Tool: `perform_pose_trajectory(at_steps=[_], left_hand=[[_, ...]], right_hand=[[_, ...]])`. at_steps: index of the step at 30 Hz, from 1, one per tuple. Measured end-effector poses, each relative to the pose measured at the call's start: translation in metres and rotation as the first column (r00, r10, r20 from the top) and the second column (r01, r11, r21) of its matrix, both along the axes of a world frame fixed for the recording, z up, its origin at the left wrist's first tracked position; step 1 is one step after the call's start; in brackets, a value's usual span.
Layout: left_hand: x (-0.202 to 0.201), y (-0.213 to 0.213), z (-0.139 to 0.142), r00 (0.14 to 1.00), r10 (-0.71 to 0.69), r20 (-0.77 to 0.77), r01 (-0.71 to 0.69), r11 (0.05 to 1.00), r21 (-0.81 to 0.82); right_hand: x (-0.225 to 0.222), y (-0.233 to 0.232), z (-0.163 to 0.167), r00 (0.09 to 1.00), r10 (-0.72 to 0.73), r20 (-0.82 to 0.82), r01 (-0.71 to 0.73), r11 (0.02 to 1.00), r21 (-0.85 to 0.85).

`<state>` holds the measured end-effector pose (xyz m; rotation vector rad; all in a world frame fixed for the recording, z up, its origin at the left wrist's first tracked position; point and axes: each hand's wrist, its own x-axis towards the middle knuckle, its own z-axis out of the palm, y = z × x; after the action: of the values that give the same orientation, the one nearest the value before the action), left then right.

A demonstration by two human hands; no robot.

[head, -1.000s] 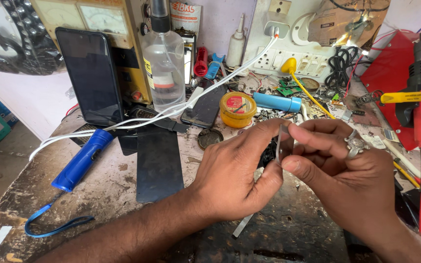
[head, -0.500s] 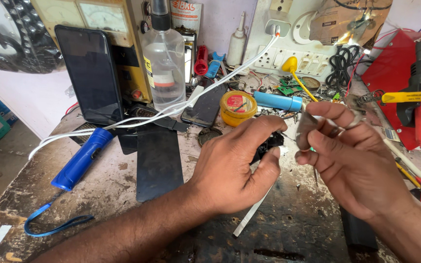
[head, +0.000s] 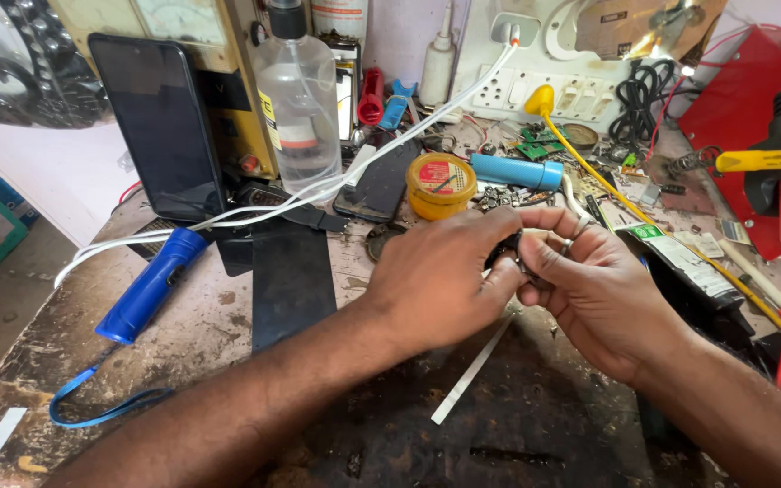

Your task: The person assembles a small black electronic component by hand, aligning and inserting a metal bracket into a plastic housing. They repeatedly test fit the assembly, rotate the parts, and adjust the alignment before placing the assembled unit into a larger black plastic casing.

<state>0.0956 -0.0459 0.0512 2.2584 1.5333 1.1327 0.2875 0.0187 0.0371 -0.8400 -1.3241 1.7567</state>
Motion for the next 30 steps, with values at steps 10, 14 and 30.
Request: perform_pose_trajectory(at_steps=[10, 14, 30], left_hand=[[0.0, -0.009, 0.002, 0.989, 0.025, -0.142, -0.055, 0.977, -0.205], [-0.003, -0.013, 0.007, 0.993, 0.021, -0.116, -0.041, 0.983, -0.176], [-0.013, -0.017, 0.006, 0.991, 0.011, -0.137, -0.041, 0.974, -0.223]], right_hand=[[-0.002, -0.008, -0.004, 0.991, -0.028, 0.133, -0.007, 0.968, 0.252], [0.002, -0.006, -0.005, 0.935, -0.099, 0.342, -0.032, 0.934, 0.356], [0.006, 0.009, -0.018, 0.944, 0.038, 0.329, -0.141, 0.945, 0.295]])
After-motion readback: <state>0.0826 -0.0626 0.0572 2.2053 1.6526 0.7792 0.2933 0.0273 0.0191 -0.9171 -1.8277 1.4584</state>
